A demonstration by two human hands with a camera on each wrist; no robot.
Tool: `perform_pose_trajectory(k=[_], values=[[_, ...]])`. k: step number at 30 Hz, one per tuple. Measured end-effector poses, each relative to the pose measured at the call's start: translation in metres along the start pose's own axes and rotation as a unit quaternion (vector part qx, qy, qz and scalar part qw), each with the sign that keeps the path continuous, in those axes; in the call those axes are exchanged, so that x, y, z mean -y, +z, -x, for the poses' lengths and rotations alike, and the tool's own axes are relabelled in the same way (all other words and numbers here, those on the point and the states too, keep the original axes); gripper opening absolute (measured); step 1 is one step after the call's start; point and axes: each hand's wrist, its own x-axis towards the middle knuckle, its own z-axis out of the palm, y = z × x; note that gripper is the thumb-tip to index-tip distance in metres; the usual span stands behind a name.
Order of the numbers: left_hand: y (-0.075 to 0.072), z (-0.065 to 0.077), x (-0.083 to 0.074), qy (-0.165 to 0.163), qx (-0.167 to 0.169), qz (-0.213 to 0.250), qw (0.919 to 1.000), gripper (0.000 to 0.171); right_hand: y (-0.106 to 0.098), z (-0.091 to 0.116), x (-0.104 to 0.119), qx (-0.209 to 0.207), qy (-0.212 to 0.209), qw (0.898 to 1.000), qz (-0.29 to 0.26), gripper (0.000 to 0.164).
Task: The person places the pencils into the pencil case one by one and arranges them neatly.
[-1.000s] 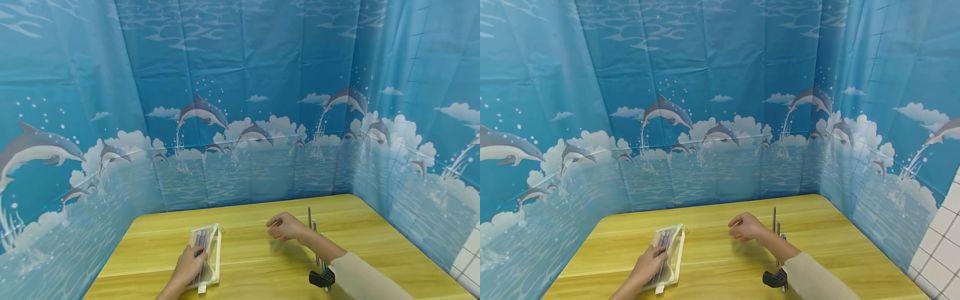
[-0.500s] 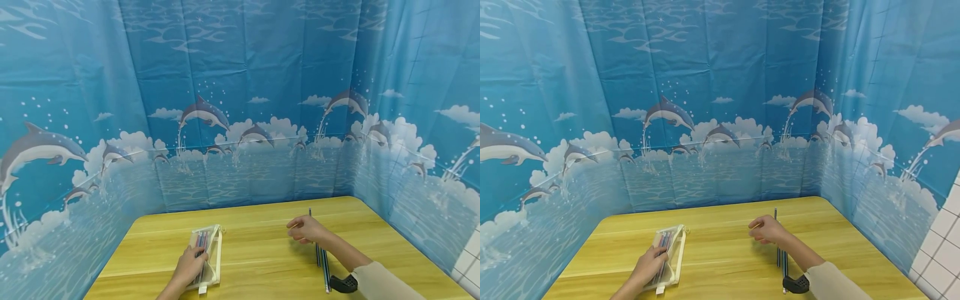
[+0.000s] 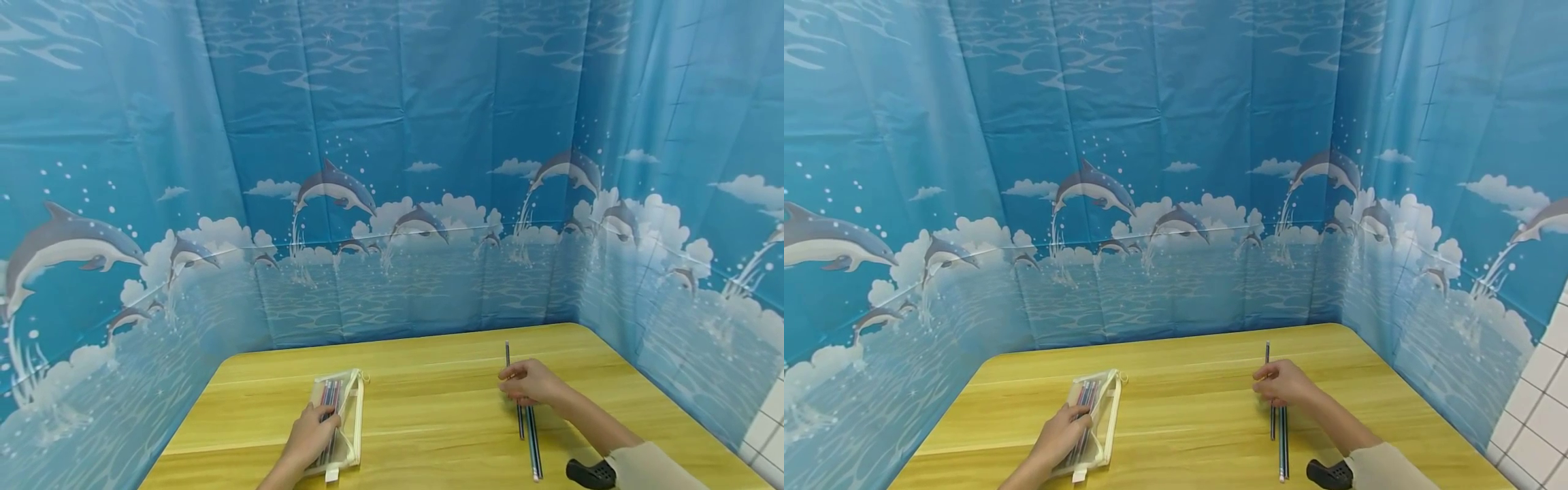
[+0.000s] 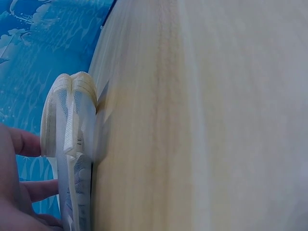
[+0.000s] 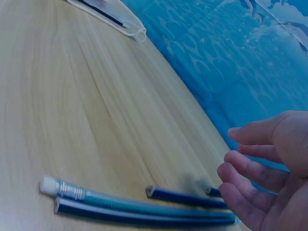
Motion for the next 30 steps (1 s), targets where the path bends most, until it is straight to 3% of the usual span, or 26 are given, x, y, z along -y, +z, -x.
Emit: perform_pose_trajectory(k=[4,13,19,30], values=[[0.000,0.001,0.000,-0.005,0.000,0.002,1.0000,0.052,-0.007,0.004,-0.011,-0.002,0.005,1.000,-0.009,0.034],[0.000,0.002,-0.001,0.003,-0.002,-0.002,1.0000,0.052,-0.019,0.009,-0.032,-0.046,0.030,0.998,0.036,0.029],[0.000,0.003,-0.001,0.009,-0.006,-0.005,0.9999,0.051,-0.023,0.011,-0.043,-0.051,0.057,0.997,0.021,0.029],[0.001,0.003,-0.001,0.009,-0.004,-0.005,0.9999,0.051,-0.019,0.010,-0.057,-0.094,0.022,0.987,0.125,0.014]])
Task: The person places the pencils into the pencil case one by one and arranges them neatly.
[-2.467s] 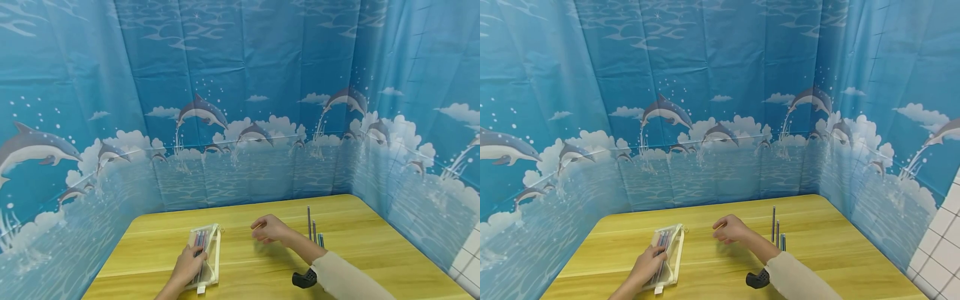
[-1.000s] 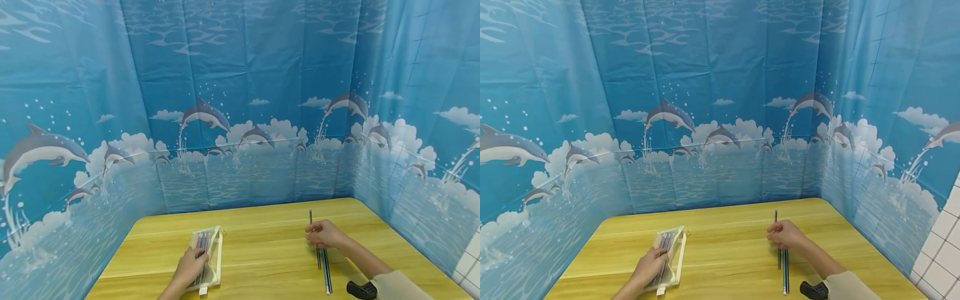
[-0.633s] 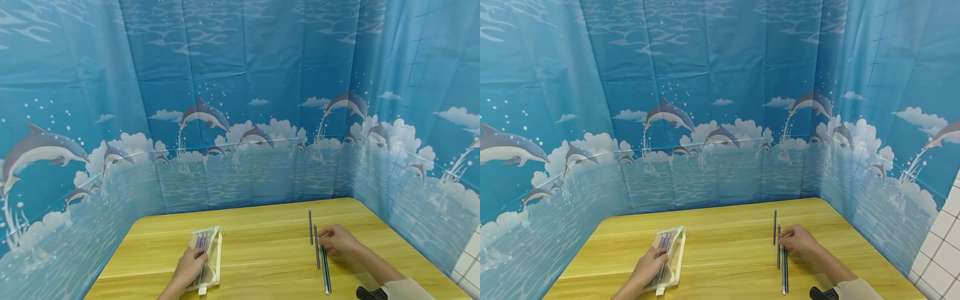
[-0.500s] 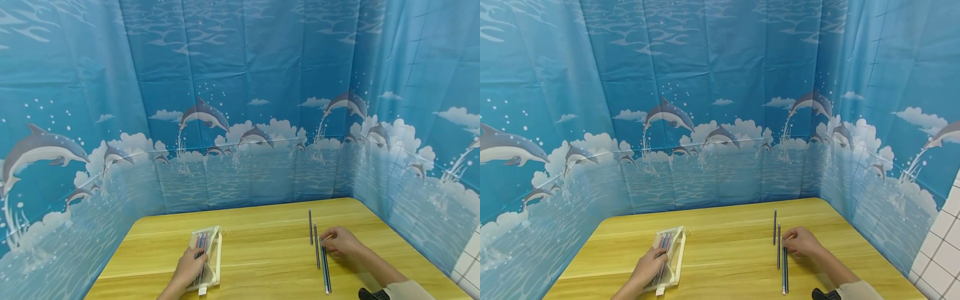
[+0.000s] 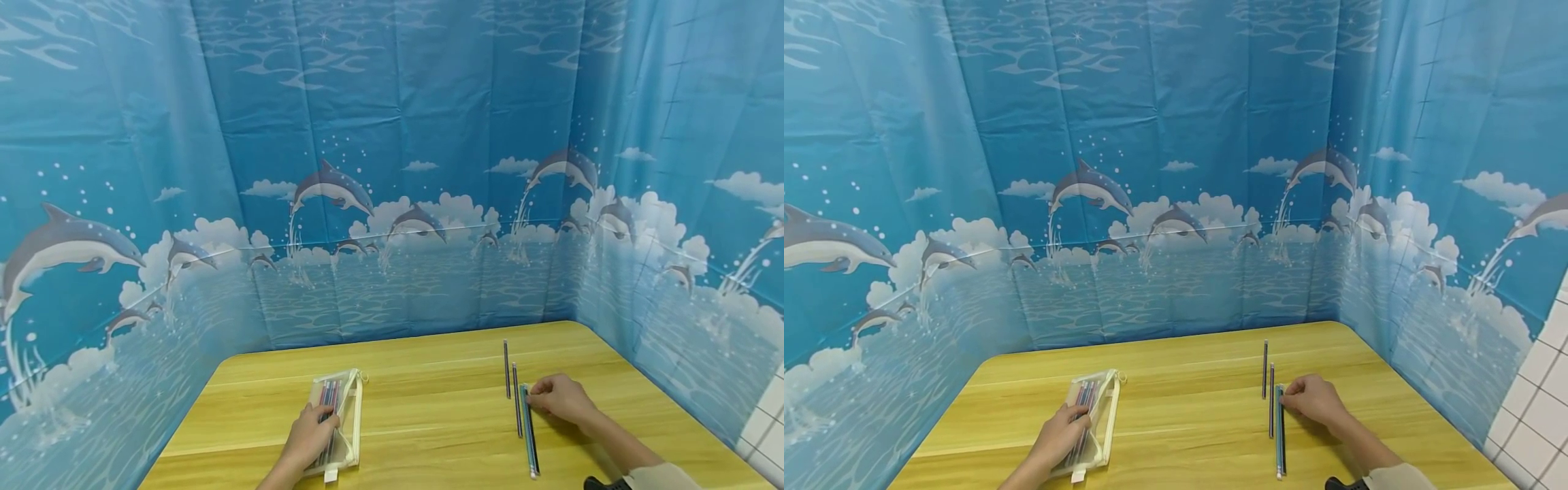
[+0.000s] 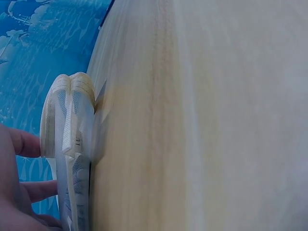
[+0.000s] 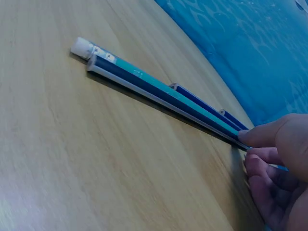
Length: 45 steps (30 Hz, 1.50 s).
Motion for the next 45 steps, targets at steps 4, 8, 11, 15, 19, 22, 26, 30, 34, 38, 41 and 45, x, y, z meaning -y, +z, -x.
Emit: perform_pose_trajectory(k=[4,8,11,15,19,22,26,30,34,38,41,45], values=[[0.001,0.000,0.000,-0.005,0.000,0.001,1.0000,0.051,0.003,0.000,0.002,-0.013,0.011,1.000,0.017,0.012],[0.001,-0.001,0.001,-0.007,0.000,0.001,1.0000,0.051,0.003,0.000,0.004,-0.018,0.023,0.999,0.014,0.012],[0.002,-0.001,0.001,-0.007,-0.001,-0.002,1.0000,0.052,0.003,0.000,0.004,-0.020,0.028,0.999,0.016,0.014],[0.001,-0.001,0.000,-0.004,-0.003,-0.008,1.0000,0.052,0.004,0.000,0.002,-0.020,0.028,0.999,0.026,0.017],[0.002,-0.001,0.000,-0.006,-0.005,-0.007,0.9999,0.052,0.005,0.000,0.001,-0.019,0.023,0.999,0.024,0.020],[0.002,-0.001,0.001,-0.006,-0.008,-0.009,0.9999,0.052,0.004,0.001,0.002,-0.019,0.022,0.999,0.013,0.019],[0.002,-0.001,0.001,-0.001,-0.011,-0.017,0.9998,0.051,0.001,0.003,0.002,-0.018,0.021,1.000,0.011,0.014],[0.002,-0.001,0.001,0.000,-0.009,-0.020,0.9998,0.051,0.000,0.002,0.004,-0.024,0.021,0.999,0.032,0.013],[0.001,0.000,0.001,0.004,-0.009,-0.020,0.9997,0.051,0.003,0.002,0.007,-0.037,0.017,0.998,0.051,0.020],[0.001,0.001,0.002,0.011,-0.011,-0.018,0.9997,0.050,0.004,0.002,0.006,-0.055,0.008,0.997,0.049,0.018],[0.002,0.001,0.002,0.011,-0.010,-0.019,0.9997,0.050,0.001,0.001,0.001,-0.058,0.026,0.998,0.001,0.009],[0.002,-0.001,0.000,0.004,-0.007,-0.020,0.9998,0.051,-0.005,-0.003,-0.010,-0.038,0.069,0.988,-0.134,0.025]])
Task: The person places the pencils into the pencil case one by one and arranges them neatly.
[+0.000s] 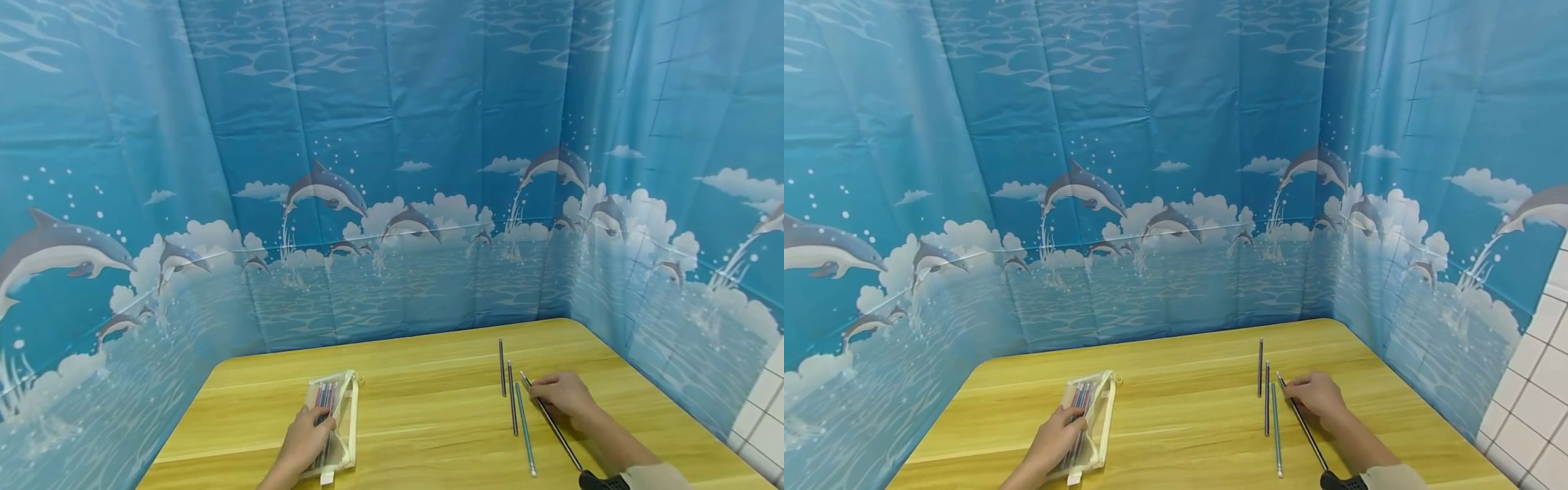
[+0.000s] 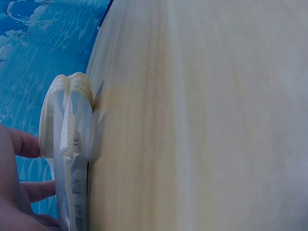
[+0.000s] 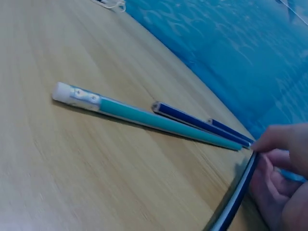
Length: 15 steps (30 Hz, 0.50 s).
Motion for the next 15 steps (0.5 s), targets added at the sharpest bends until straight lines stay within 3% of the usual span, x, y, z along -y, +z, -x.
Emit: perform_pose_trajectory(k=[5,15], values=[[-0.0010,-0.0006,0.0015,-0.003,0.000,0.002,1.0000,0.052,-0.0080,-0.0034,-0.0024,0.029,0.036,0.992,-0.121,0.037],[-0.0022,0.0000,0.0007,-0.002,0.003,0.010,0.9999,0.052,-0.0044,-0.0035,0.0054,0.065,0.037,0.979,-0.188,0.045]])
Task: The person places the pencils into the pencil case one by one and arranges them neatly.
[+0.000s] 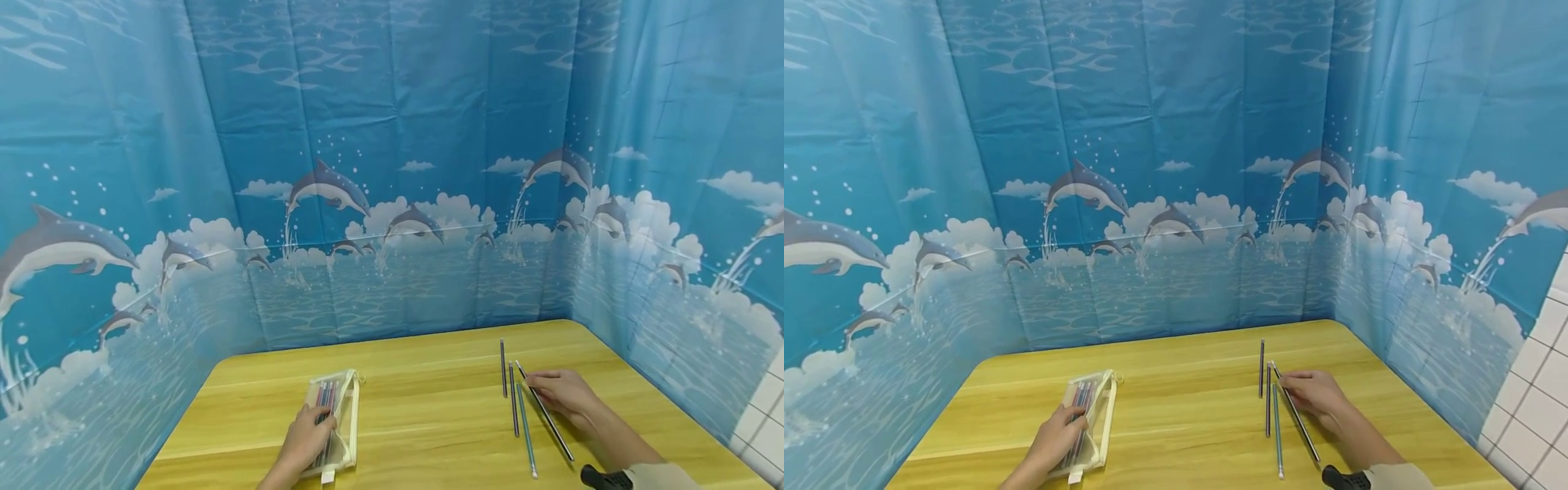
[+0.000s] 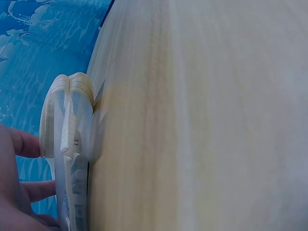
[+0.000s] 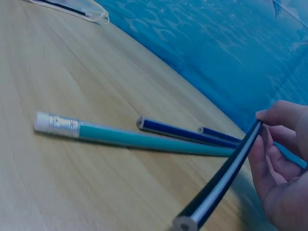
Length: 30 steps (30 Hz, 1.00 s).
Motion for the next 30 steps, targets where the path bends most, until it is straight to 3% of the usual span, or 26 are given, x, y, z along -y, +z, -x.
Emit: perform_pose_trajectory(k=[8,12,19,30], values=[[-0.001,0.000,-0.001,0.004,0.001,0.007,1.0000,0.051,0.020,0.001,0.009,0.039,-0.029,0.998,-0.051,0.040],[-0.001,0.000,-0.001,0.005,0.000,0.002,1.0000,0.051,0.031,0.001,0.014,0.034,-0.027,0.998,-0.048,0.043],[-0.003,0.000,0.000,0.002,0.003,0.004,1.0000,0.051,0.050,0.001,0.024,0.024,-0.024,0.999,-0.025,0.030],[-0.002,-0.003,0.002,0.001,0.010,0.009,0.9999,0.052,0.084,0.000,0.034,0.033,-0.025,0.999,-0.032,0.034]])
